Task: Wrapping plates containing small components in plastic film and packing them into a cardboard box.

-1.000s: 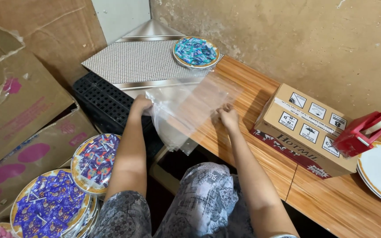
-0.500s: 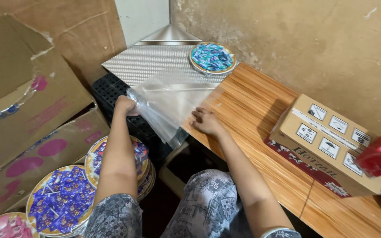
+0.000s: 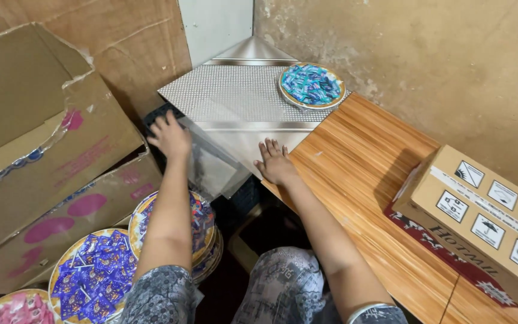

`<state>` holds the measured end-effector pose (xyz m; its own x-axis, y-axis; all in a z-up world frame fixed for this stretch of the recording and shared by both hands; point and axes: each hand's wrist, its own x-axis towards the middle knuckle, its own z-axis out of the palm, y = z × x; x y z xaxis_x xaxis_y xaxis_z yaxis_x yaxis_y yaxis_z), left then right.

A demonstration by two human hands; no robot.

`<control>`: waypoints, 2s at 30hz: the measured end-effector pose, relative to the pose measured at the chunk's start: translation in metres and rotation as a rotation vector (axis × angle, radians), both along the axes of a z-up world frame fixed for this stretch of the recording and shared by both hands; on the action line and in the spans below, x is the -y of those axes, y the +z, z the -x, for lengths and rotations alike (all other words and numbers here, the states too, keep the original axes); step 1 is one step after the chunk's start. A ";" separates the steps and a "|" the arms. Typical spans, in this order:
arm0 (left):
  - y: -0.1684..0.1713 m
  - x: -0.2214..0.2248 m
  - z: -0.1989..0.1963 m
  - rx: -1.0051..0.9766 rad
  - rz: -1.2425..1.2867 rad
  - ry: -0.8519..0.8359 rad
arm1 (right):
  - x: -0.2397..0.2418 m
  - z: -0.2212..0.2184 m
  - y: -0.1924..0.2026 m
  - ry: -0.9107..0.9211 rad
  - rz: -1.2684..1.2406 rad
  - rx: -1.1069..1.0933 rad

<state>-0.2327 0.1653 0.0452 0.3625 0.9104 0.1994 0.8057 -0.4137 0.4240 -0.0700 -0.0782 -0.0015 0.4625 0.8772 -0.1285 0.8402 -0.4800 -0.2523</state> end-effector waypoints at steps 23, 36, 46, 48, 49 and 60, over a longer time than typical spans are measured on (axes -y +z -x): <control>-0.030 0.115 -0.049 -0.459 0.136 -0.777 | -0.008 -0.020 -0.030 -0.188 -0.415 0.159; -0.035 0.098 -0.043 -0.365 0.117 -0.744 | -0.021 -0.002 -0.004 -0.170 -0.089 0.068; -0.056 0.050 -0.066 -0.345 0.019 -0.744 | -0.057 -0.014 -0.055 -0.144 -0.421 0.442; -0.058 0.043 -0.067 -0.305 -0.077 -0.728 | -0.061 -0.013 -0.051 -0.084 -0.427 0.378; -0.059 0.038 -0.066 -0.309 -0.072 -0.722 | -0.063 -0.009 -0.041 -0.079 -0.424 0.372; -0.030 0.001 -0.078 -0.231 0.144 -0.438 | -0.048 0.000 0.020 -0.144 -0.177 0.073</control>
